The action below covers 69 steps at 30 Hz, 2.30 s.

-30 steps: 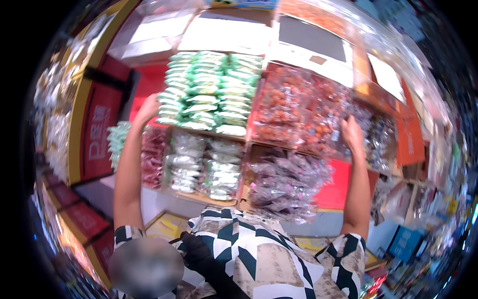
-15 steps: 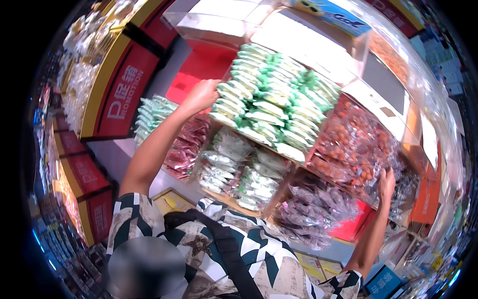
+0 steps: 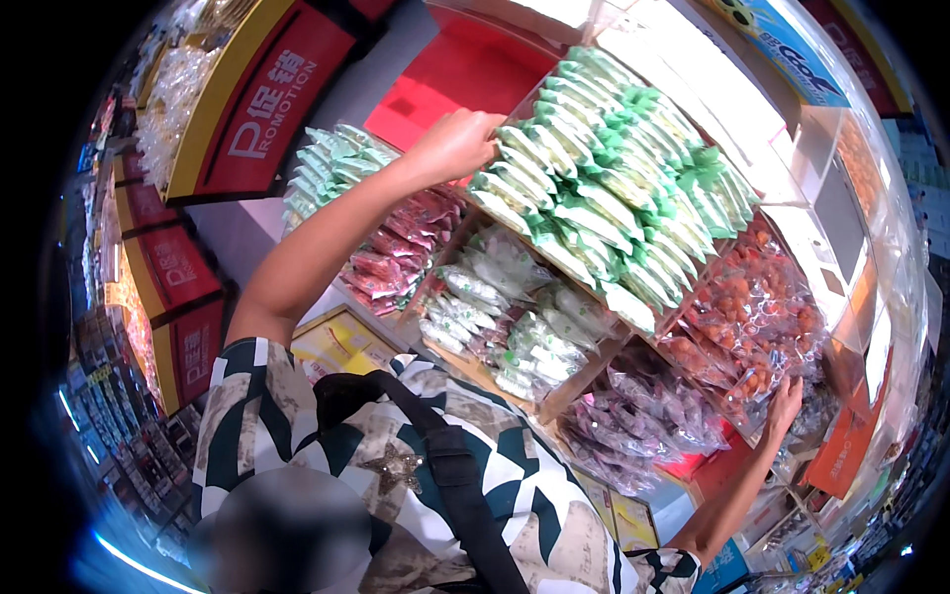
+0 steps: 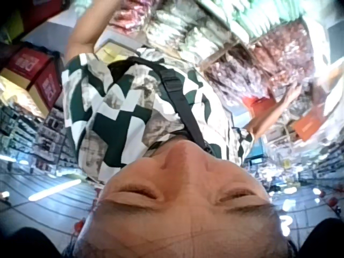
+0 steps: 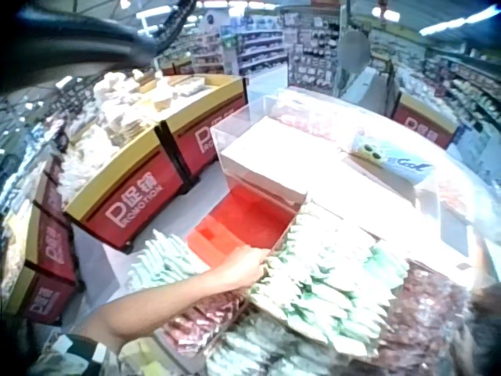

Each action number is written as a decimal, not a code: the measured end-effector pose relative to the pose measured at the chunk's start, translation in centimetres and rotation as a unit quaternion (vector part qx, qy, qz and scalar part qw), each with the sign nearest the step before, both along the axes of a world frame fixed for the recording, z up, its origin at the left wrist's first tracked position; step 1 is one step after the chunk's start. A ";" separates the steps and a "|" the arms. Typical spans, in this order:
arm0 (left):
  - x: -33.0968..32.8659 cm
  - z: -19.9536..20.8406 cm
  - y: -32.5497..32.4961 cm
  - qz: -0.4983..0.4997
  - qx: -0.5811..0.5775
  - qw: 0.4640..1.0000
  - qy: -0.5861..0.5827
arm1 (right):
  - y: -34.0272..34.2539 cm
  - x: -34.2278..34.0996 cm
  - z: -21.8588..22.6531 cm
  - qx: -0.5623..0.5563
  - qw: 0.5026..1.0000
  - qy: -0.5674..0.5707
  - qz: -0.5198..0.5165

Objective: The person wipes the interior of a red display bin with a cloth, then arranges various packaged snacks and candies into the bin. They handle multiple types of packaged goods, including green-wrapped items and red-wrapped items, placing them neatly into the display.

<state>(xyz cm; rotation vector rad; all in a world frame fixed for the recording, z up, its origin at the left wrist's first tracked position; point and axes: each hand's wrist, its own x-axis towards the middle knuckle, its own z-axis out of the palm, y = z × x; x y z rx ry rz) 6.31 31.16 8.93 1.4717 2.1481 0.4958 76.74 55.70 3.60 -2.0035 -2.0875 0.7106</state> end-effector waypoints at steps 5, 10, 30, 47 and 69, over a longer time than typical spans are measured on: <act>-0.2 -0.7 -0.6 0.037 -0.048 0.997 -0.050 | -0.8 -3.7 0.8 0.053 0.995 0.043 0.069; -1.1 0.2 -0.5 0.037 -0.020 0.997 -0.066 | -1.8 -2.8 0.7 0.091 0.991 -0.093 0.022; -23.4 -0.5 -8.4 0.101 0.021 0.994 -0.039 | -0.4 -1.3 -1.4 0.092 0.994 -0.038 0.049; -26.2 0.0 -8.4 0.150 -0.120 0.959 -0.209 | 0.4 0.8 -2.0 0.099 0.989 -0.110 0.028; -29.6 -14.3 -13.2 0.185 -0.045 0.727 -0.660 | -1.1 -1.9 -0.3 0.081 0.992 -0.095 -0.010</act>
